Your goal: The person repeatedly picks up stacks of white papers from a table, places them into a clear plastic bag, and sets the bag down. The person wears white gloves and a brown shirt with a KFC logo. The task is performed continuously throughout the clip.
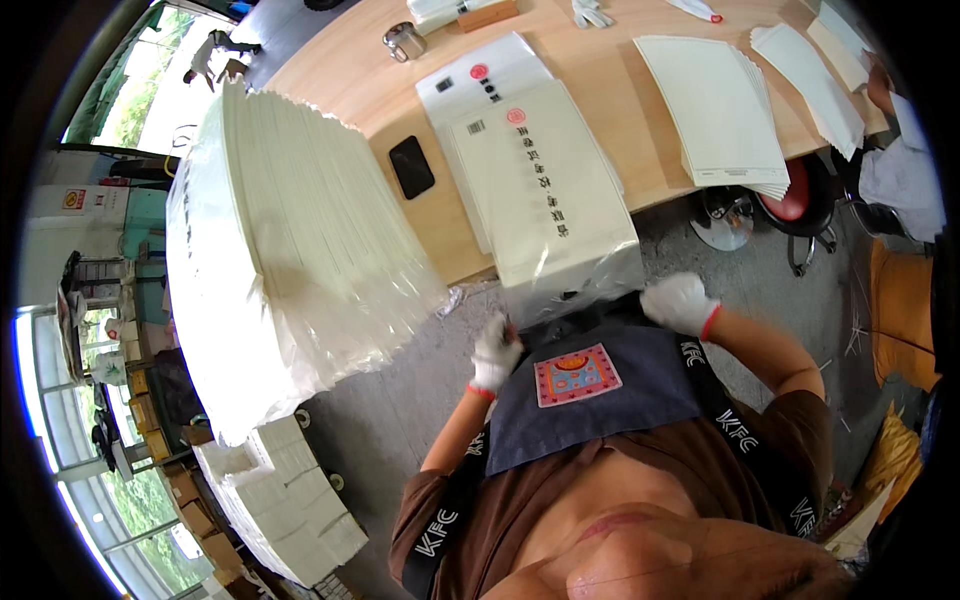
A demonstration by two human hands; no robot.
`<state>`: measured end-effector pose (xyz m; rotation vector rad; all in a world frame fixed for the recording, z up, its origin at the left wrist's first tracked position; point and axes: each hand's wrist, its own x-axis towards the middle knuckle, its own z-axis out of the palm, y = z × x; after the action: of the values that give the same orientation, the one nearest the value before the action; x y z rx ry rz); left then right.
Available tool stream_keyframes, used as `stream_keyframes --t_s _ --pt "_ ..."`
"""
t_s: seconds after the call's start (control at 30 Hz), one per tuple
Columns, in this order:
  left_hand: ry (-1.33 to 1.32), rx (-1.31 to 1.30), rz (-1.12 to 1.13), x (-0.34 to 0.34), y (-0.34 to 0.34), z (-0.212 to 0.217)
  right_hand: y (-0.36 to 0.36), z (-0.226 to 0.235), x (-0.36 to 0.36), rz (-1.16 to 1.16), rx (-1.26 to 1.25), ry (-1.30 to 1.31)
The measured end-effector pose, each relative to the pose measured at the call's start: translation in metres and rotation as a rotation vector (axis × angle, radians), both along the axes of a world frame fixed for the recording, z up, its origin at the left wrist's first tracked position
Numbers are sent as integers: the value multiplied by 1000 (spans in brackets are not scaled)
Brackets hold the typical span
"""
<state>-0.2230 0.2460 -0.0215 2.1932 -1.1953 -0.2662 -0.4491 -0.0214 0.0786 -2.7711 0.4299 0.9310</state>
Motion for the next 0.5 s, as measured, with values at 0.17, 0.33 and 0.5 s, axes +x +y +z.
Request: stream_keyframes --t_s 0.17,0.33,0.5 --pt "1009 -243 453 11 -7 -16 -51 -77 -17 -418 46 -565" --pt "520 -5 152 30 -98 47 -54 -130 39 -1146 1111 -833" --pt "-109 -111 -94 7 -94 263 11 -55 99 -877 1667 -846"
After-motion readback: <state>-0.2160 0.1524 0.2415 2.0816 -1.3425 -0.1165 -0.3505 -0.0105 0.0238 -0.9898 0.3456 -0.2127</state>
